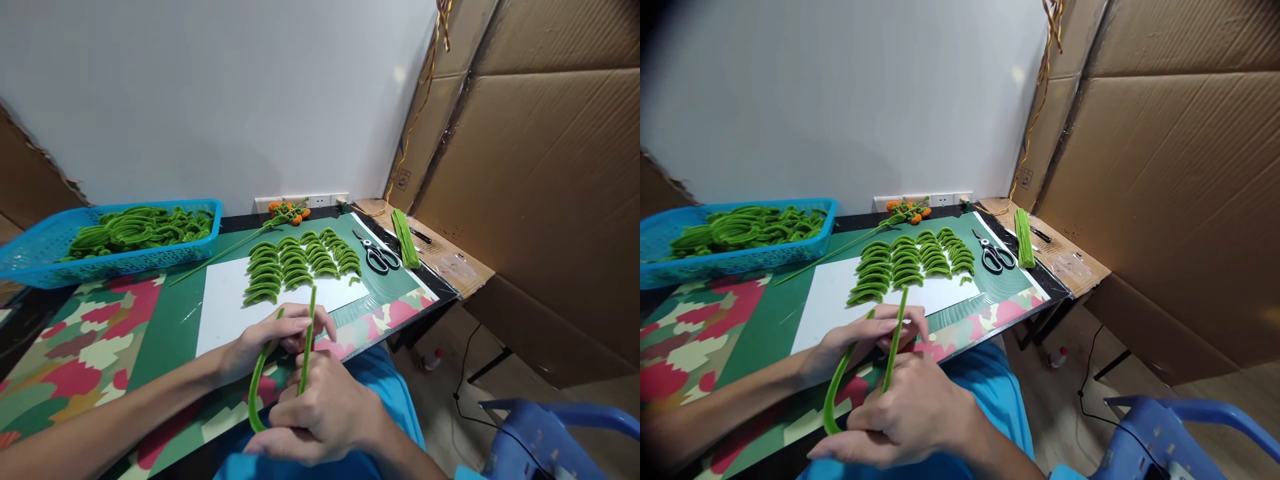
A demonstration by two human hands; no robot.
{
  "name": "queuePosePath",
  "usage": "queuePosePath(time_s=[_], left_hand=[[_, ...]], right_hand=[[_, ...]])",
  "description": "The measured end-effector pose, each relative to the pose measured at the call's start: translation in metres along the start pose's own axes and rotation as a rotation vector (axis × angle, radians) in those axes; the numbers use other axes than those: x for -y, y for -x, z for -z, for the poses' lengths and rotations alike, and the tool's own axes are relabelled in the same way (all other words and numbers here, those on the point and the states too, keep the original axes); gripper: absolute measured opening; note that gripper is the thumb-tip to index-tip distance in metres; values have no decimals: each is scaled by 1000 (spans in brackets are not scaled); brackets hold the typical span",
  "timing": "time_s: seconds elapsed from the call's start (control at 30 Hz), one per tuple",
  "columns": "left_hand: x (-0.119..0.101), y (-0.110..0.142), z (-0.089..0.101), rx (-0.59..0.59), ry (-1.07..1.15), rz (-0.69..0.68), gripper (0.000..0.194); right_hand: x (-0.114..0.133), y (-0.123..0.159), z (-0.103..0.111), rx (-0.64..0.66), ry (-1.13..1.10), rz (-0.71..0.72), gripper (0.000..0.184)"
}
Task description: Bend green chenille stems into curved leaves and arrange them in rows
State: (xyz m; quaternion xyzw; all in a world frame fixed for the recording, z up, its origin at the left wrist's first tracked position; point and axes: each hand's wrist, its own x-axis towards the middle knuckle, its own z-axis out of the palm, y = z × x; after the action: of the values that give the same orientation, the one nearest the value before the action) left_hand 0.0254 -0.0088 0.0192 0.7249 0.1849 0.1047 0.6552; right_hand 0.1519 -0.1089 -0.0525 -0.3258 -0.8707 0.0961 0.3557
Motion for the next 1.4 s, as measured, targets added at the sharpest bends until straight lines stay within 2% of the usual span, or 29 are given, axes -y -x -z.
queuePosePath(time_s=[0.1,0.27,0.37,0.5,0.6,0.7,0.8,0.93,1.0,1.13,1.3,1.4], left_hand=[[0,-3,5,71,120,23,43],[8,-6,7,-76,178,30,35],[11,-9,5,-179,280,56,32],[11,-12,4,-309,393,60,33],[10,-13,5,-387,450,46,34],[8,-12,4,-421,463,40,36],[6,-11,3,-434,469,58,38],[6,-8,2,-442,468,44,40],[7,-7,3,-419,463,46,40],[9,-5,6,-351,447,42,39],[11,-4,7,-319,426,72,38],[11,-5,8,-321,417,92,38]], right_hand=[[-3,0,-1,22,6,-19,69],[-5,0,3,-11,-65,-69,68],[-1,0,8,-137,-164,-136,65],[7,-1,13,-344,-294,-307,58],[10,-2,15,-503,-236,-381,43],[7,2,20,-605,-133,-378,26],[-2,10,28,-679,-101,-340,13],[-14,21,39,-767,-149,-360,21],[-18,24,43,-787,-185,-365,19],[-18,22,46,-826,-180,-350,5],[-16,19,43,-874,-110,-293,17],[-18,21,42,-926,-107,-307,20]])
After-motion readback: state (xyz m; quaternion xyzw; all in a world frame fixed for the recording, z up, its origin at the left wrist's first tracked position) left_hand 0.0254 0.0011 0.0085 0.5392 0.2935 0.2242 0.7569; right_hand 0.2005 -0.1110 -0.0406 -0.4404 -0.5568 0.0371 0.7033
